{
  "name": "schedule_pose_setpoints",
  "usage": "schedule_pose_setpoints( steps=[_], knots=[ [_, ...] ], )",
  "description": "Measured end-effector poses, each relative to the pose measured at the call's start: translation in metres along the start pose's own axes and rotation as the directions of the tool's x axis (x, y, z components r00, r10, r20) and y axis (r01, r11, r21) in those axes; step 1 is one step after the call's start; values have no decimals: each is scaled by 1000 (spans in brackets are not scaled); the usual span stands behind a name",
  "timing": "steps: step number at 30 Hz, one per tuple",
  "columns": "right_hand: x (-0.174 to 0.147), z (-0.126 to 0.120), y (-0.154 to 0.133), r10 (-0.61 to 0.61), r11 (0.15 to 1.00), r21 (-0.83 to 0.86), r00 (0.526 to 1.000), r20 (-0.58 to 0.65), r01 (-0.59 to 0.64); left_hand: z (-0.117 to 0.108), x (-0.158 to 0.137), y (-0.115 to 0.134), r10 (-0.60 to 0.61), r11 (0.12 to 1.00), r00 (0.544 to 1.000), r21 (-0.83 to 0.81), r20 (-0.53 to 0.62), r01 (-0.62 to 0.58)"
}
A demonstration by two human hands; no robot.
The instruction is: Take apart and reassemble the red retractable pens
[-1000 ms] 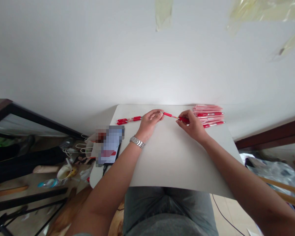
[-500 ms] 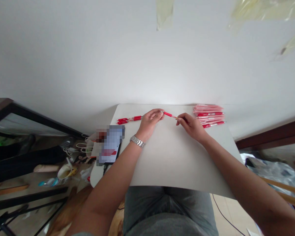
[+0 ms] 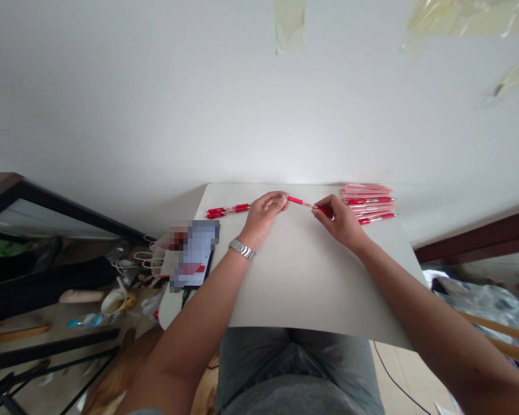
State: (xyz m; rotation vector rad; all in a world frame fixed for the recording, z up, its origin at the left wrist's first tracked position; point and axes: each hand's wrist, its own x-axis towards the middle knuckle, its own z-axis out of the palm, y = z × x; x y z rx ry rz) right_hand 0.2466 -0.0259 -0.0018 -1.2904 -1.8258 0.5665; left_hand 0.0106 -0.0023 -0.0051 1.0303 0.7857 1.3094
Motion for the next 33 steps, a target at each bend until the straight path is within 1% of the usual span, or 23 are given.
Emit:
schedule_pose_setpoints(
  steps=[5, 8, 13, 16, 20, 25, 28, 33],
  knots=[
    [1, -4, -8, -5, 999, -42, 999, 50, 7, 2, -1, 2, 10, 1000, 1000, 2, 10, -10],
    [1, -5, -9, -4, 999, -47, 998, 55, 7, 3, -2, 3, 14, 1000, 1000, 10, 12, -14],
    [1, -3, -6, -22, 999, -36, 999, 38, 23, 1, 0, 1, 8, 1000, 1000, 15, 9, -8],
    [0, -2, -4, -32, 999, 3, 999, 36, 32, 0, 1, 0, 3, 1000, 1000, -9, -25, -3],
    [1, -1, -1, -46, 998, 48, 999, 14, 45, 0, 2, 0, 7, 1000, 1000, -19, -28, -7],
    [1, 1, 2, -14, 999, 35, 1000, -3, 15, 0, 2, 2, 9, 1000, 999, -20, -32, -10],
    [1, 0, 0, -5, 1000, 3, 1000, 19, 5, 0, 2, 3, 3, 1000, 1000, -20, -31, -4],
    [0, -4, -5, -2, 999, -33, 995, 96, 5, 0, 2, 2, 18, 1000, 1000, -16, -2, -18]
  ],
)
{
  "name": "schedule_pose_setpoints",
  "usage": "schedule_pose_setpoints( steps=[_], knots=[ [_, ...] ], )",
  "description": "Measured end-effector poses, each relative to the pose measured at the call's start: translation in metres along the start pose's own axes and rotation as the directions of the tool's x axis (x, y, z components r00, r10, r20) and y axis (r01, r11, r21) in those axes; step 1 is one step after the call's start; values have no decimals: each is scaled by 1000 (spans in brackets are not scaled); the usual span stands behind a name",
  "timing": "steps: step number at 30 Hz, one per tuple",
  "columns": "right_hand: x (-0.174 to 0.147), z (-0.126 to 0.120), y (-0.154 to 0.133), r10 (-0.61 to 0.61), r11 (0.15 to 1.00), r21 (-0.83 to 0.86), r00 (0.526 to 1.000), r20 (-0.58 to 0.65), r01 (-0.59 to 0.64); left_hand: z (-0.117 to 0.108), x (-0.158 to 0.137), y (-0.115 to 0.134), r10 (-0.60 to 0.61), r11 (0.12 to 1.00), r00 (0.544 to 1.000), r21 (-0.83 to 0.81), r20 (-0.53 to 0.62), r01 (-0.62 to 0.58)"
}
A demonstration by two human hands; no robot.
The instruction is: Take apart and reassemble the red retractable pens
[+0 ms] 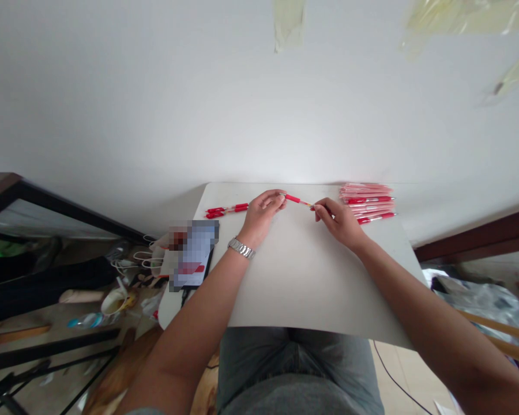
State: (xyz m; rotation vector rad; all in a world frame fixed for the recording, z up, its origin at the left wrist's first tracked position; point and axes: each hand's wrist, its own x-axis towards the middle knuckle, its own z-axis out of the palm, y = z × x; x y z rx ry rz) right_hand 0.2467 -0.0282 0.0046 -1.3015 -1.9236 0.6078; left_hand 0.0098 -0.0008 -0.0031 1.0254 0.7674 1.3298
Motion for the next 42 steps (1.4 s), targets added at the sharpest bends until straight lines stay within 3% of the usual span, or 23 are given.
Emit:
schedule_pose_setpoints(
  steps=[15, 23, 33, 42],
  knots=[
    [1, 5, 9, -70, 992, 94, 993, -96, 79, 1, 1, 2, -2, 1000, 998, -16, -67, 1],
    [1, 2, 4, -59, 998, -32, 996, -67, 57, 0, 0, 2, 1, 1000, 999, -31, -39, -2],
    [1, 6, 12, -21, 995, 91, 994, -103, 30, 2, 2, 4, 1, 998, 992, -67, -129, -9],
    [0, 3, 5, -32, 999, 18, 994, -101, 34, -2, 3, 3, 8, 997, 995, -77, -103, -16]
  ],
)
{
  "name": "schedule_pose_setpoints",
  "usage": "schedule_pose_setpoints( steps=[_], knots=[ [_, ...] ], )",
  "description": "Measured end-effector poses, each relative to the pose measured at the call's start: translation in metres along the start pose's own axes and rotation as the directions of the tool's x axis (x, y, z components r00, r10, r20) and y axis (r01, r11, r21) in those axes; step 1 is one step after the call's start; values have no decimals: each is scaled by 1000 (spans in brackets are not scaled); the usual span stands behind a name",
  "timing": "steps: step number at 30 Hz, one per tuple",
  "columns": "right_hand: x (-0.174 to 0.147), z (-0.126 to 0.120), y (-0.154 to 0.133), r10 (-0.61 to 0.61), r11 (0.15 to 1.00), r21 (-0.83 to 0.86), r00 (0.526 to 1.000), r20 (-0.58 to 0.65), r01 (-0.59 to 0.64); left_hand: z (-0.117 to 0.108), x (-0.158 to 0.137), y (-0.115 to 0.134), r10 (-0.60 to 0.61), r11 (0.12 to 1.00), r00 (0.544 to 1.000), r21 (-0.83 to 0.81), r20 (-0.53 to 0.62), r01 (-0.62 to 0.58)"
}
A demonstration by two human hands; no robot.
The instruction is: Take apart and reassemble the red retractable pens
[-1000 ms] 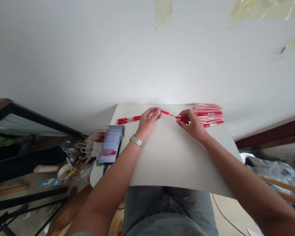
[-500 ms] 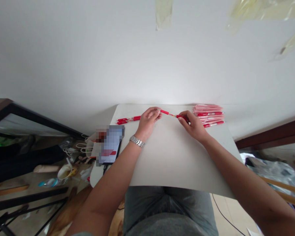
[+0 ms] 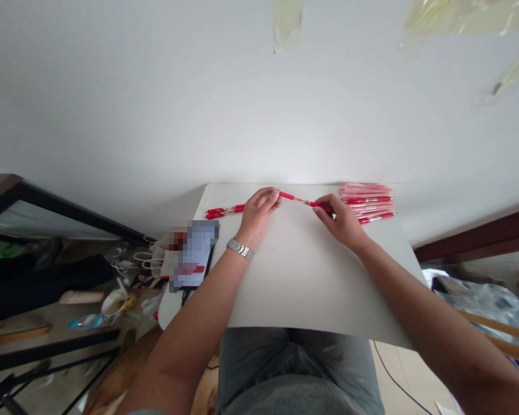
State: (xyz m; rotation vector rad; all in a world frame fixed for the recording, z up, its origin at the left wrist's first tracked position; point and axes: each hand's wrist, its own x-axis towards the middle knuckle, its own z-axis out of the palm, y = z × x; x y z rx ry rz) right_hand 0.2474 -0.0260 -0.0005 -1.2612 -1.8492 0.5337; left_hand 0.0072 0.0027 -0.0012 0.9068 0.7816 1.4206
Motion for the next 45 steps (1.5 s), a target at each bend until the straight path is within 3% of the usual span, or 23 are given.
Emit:
schedule_pose_setpoints(
  steps=[12, 22, 32, 45],
  knots=[
    [-2, -3, -8, 17, 999, 36, 995, 99, -20, 1, -1, 2, 43, 999, 998, 13, 42, -43],
    [-1, 2, -2, 16, 999, 39, 1000, 13, -17, 1, 1, 0, 9, 1000, 998, 3, -58, -9],
    [-1, 3, 1, -5, 998, 65, 1000, 20, 4, -2, 3, -1, 15, 1000, 999, -1, -40, -15],
    [-3, -1, -8, -17, 999, 42, 999, 49, 15, -4, 3, 0, 129, 985, 992, 113, 5, -128]
  ],
)
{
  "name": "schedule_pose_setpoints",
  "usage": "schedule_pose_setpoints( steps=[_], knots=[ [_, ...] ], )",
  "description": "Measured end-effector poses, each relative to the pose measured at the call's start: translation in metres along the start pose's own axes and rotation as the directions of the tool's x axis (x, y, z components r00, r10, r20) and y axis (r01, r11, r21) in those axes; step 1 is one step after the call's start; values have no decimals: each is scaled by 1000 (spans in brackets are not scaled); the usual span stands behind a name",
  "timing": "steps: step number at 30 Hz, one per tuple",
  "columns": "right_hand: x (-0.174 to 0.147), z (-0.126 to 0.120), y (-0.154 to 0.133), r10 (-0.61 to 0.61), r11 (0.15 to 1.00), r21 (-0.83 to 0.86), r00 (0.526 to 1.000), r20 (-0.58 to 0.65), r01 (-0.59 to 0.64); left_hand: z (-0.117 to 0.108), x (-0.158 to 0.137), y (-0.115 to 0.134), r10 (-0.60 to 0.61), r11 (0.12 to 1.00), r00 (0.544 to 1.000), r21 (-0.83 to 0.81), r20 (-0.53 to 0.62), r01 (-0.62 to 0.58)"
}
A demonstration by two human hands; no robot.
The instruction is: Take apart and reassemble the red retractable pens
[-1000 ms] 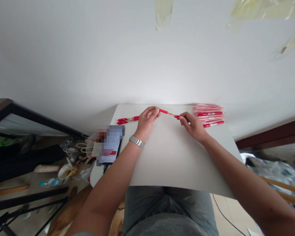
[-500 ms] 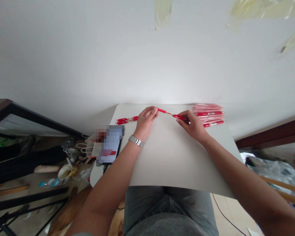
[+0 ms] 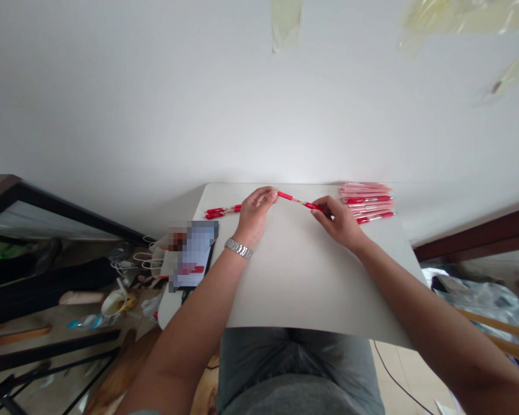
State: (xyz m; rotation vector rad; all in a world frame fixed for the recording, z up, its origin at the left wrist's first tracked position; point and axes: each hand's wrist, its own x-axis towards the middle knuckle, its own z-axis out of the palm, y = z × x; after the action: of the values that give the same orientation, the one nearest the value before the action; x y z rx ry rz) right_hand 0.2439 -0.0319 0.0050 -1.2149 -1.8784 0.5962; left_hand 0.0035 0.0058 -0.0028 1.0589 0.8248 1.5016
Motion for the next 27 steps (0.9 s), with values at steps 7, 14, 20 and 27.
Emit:
schedule_pose_setpoints(
  steps=[7, 14, 20, 27],
  knots=[
    [-1, -2, 2, 4, 1000, -1, 1000, 30, -4, 2, 0, 1, -6, 1000, 1000, 1, -13, 6],
    [1, -2, 4, 42, 999, 28, 999, -5, -41, 4, -2, 2, -22, 1000, 1000, -2, 4, 22],
    [4, -2, 9, 114, 966, 237, 993, -41, -101, 5, -4, 3, -44, 999, 999, 12, 10, 44],
    [7, -6, 5, 167, 920, 380, 975, -143, -102, 5, -7, 2, -38, 990, 996, 137, 80, 27]
  ],
)
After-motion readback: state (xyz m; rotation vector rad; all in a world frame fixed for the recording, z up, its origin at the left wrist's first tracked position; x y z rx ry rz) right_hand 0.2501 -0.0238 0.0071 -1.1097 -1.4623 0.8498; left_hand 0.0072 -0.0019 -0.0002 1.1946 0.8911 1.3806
